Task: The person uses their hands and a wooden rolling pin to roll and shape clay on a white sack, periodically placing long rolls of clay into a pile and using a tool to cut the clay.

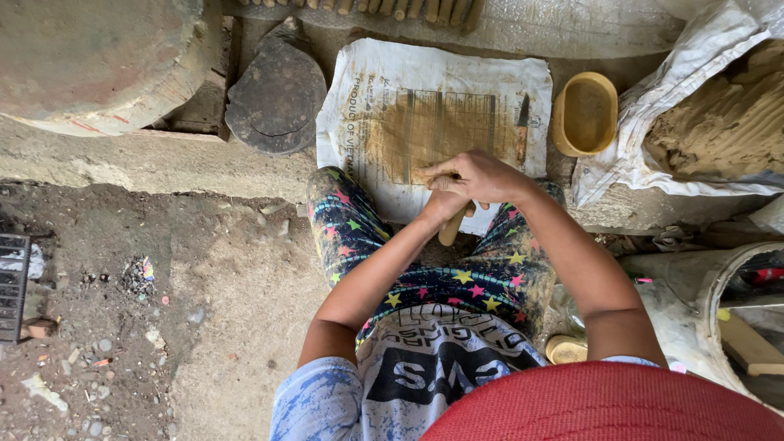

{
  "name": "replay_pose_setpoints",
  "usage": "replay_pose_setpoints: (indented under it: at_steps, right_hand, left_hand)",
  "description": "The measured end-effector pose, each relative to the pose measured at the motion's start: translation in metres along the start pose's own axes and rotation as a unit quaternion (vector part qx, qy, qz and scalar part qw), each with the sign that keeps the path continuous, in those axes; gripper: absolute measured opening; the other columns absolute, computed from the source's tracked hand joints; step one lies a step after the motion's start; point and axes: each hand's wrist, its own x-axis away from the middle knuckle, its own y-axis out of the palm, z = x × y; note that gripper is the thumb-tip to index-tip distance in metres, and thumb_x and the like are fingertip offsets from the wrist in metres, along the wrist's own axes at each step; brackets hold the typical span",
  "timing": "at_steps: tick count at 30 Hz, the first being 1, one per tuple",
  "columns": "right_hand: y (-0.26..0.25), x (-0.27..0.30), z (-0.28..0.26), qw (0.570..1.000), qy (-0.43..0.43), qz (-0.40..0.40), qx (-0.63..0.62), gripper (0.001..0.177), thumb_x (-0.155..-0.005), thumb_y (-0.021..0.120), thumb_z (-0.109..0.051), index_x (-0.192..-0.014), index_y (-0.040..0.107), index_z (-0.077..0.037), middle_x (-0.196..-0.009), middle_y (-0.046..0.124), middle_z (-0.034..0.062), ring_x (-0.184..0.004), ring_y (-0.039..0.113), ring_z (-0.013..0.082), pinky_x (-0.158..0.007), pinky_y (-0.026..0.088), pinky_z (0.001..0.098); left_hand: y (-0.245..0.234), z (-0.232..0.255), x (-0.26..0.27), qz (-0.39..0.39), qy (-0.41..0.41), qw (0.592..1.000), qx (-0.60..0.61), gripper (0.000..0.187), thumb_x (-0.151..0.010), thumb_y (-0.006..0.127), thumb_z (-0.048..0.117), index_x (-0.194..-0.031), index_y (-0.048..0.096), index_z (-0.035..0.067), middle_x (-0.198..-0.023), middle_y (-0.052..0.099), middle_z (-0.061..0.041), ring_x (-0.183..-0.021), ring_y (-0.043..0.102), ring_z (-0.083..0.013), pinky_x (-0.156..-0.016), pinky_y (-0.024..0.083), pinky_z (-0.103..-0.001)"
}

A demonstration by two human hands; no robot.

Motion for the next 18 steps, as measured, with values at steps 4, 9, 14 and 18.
replay_pose_setpoints:
  at_steps: [4, 9, 14, 18]
  right_hand:
    - [0.006, -0.003, 0.013, 0.993, -0.104, 0.054, 0.026, 0.042, -0.093, 0.071, -0.034, -0.133, 0.07, -0.019, -0.121, 0.075, 0.0125, -0.059, 0.075, 0.0221, -0.07, 0.062, 0.0396]
    - [0.01, 0.0, 0.027, 0.991, -0.102, 0.077, 0.028, 0.046, -0.092, 0.071, -0.034, -0.136, 0.068, -0.021, -0.125, 0.073, 0.0112, -0.093, 0.077, 0.0259, -0.088, 0.059, 0.0407]
    - [0.012, -0.002, 0.021, 0.988, -0.14, 0.065, 0.015, 0.056, -0.093, 0.068, -0.039, -0.146, 0.057, -0.024, -0.135, 0.071, 0.0062, -0.117, 0.07, 0.0265, -0.105, 0.052, 0.0428]
    - [-0.014, 0.014, 0.013, 0.925, -0.27, 0.176, -0.199, 0.048, -0.112, 0.048, -0.04, -0.157, 0.049, -0.023, -0.161, 0.051, 0.0089, -0.15, 0.046, 0.0304, -0.122, 0.042, 0.0524]
  left_hand:
    - [0.005, -0.015, -0.013, 0.006, -0.031, 0.999, -0.029, 0.03, -0.095, 0.063, 0.028, -0.081, 0.073, 0.004, -0.073, 0.074, -0.003, -0.051, 0.058, -0.008, -0.036, 0.036, -0.03]
    - [0.009, -0.068, -0.049, 0.049, 0.007, 0.996, 0.08, 0.018, -0.095, 0.067, 0.016, -0.087, 0.066, 0.0, -0.075, 0.069, -0.014, -0.057, 0.066, -0.0146, -0.044, 0.051, -0.03]
    - [-0.002, -0.07, -0.053, -0.039, 0.097, 0.983, 0.152, 0.022, -0.098, 0.067, 0.017, -0.105, 0.062, -0.003, -0.094, 0.07, -0.021, -0.061, 0.071, -0.0209, -0.051, 0.061, -0.032]
    - [-0.025, -0.019, -0.022, -0.118, 0.085, 0.971, 0.192, 0.058, -0.092, 0.076, 0.024, -0.136, 0.056, -0.008, -0.124, 0.071, -0.032, -0.08, 0.078, -0.0308, -0.072, 0.067, -0.041]
